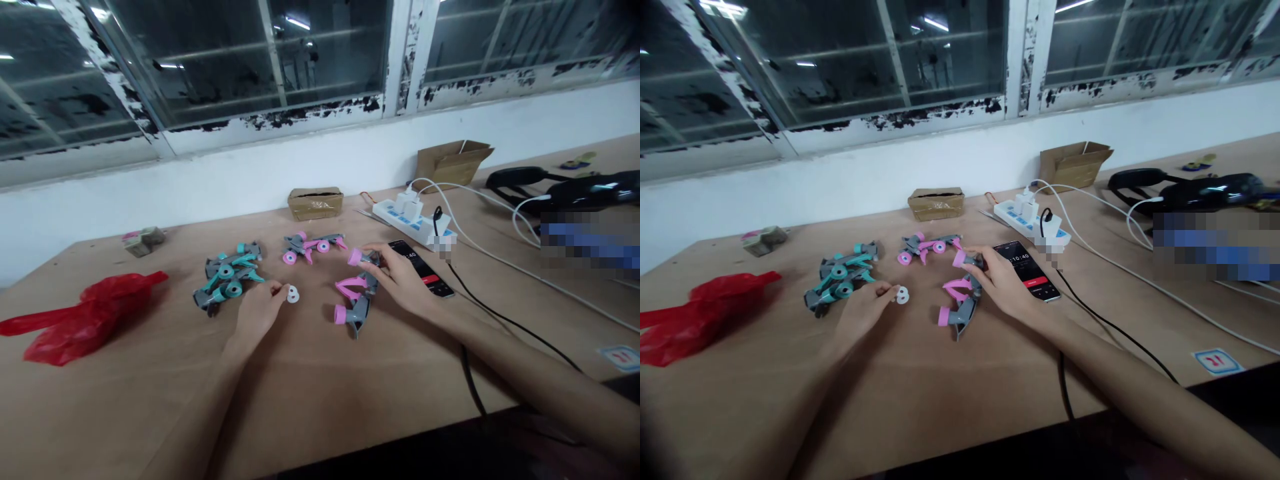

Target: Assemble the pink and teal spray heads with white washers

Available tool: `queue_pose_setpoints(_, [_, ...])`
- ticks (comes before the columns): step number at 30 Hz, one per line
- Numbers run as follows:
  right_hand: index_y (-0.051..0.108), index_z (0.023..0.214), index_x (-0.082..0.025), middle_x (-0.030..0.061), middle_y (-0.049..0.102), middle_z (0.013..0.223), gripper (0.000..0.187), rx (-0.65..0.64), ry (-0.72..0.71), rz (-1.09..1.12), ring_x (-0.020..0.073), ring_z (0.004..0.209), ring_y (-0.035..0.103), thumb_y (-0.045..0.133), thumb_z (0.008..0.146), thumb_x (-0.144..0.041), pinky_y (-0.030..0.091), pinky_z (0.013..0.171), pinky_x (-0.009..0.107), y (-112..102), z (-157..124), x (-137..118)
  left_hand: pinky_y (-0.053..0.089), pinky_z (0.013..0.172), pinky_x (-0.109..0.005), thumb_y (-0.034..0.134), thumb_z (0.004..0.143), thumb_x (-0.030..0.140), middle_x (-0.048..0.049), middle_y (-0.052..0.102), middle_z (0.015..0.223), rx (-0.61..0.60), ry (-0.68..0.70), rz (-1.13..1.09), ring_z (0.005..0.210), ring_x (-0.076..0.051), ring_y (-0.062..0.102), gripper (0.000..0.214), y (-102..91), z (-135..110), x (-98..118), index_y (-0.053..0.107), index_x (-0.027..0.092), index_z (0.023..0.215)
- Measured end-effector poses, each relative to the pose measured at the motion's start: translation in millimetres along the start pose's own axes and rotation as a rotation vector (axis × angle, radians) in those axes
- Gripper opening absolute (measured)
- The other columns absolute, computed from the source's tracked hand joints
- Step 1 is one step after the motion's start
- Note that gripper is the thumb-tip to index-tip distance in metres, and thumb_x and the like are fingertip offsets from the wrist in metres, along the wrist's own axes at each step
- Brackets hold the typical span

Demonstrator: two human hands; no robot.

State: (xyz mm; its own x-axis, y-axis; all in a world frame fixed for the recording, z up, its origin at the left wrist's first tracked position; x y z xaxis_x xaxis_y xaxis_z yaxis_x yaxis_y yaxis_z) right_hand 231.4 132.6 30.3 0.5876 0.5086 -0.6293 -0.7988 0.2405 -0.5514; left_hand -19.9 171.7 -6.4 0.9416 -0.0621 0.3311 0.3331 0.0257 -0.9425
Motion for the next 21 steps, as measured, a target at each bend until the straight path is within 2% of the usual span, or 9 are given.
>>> queue_pose_setpoints(4, [0.036,0.131,-0.016,0.0076,0.063,0.087,0.052,0.119,-0.077,-0.169,0.0202,0.071,0.059,0.048,0.088,-0.042,0.046,0.067,0.033,-8.7,0.4,1.3,0.032,0.054,-0.026,0.046,0.080,0.045,-0.0032,0.067,0.077,0.014,-0.068,0.032,0.072,-0.021,0.060,0.030,-3.4,-2.7,-3.7,0.065,0.022,0.073])
queue_pose_setpoints(6, [0.043,0.127,-0.016,0.0083,0.064,0.087,0.048,0.124,-0.140,-0.245,0.0219,0.077,0.059,0.051,0.087,-0.040,0.046,0.070,0.035,-6.7,1.3,0.0,0.032,0.054,-0.027,0.049,0.079,0.046,-0.0031,0.068,0.078,0.029,-0.096,0.043,0.073,-0.021,0.060,0.028,-5.5,-4.0,-5.2,0.064,0.023,0.073])
queue_pose_setpoints(9, [0.060,0.106,-0.019,0.0071,0.067,0.089,0.024,0.005,-0.261,-0.368,0.0229,0.085,0.059,0.055,0.086,-0.032,0.044,0.078,0.037,9.7,2.7,-3.9,0.034,0.055,-0.026,0.051,0.078,0.045,-0.0029,0.069,0.084,0.051,-0.113,0.050,0.077,-0.022,0.061,0.025,-7.4,-5.4,-5.6,0.062,0.023,0.076])
queue_pose_setpoints(11, [0.064,0.100,-0.019,0.0062,0.068,0.092,0.017,-0.092,-0.291,-0.426,0.0226,0.087,0.058,0.055,0.086,-0.025,0.043,0.081,0.038,22.0,2.8,-2.4,0.034,0.055,-0.026,0.051,0.079,0.043,-0.0032,0.069,0.086,0.064,-0.111,0.052,0.078,-0.022,0.061,0.023,-7.5,-6.0,-5.1,0.061,0.022,0.078])
queue_pose_setpoints(17, [0.063,0.108,-0.021,0.0048,0.066,0.104,0.026,-0.207,-0.252,-0.449,0.0208,0.097,0.058,0.051,0.085,-0.014,0.036,0.096,0.044,38.4,0.3,2.8,0.031,0.053,-0.026,0.046,0.083,0.041,-0.0042,0.069,0.084,0.106,-0.081,0.057,0.079,-0.023,0.062,0.024,-9.3,-5.9,-2.0,0.060,0.022,0.079])
queue_pose_setpoints(21, [0.062,0.110,-0.020,0.0077,0.063,0.109,0.034,-0.233,-0.218,-0.482,0.0223,0.103,0.056,0.048,0.083,-0.006,0.039,0.094,0.043,40.3,-2.5,6.1,0.031,0.052,-0.025,0.044,0.085,0.043,-0.0040,0.069,0.080,0.127,-0.060,0.043,0.076,-0.023,0.063,0.029,-11.3,-5.4,0.5,0.061,0.022,0.075])
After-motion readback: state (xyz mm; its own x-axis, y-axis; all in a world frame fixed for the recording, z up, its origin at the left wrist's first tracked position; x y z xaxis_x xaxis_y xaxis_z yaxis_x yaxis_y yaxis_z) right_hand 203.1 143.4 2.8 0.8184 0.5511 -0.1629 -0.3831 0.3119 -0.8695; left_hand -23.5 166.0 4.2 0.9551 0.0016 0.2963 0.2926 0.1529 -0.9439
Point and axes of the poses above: each hand's wrist, its own z-axis towards the middle knuckle, its own y-axis out of the palm, x = y × z, the point moved 10 cm from there along z, towards the middle knuckle
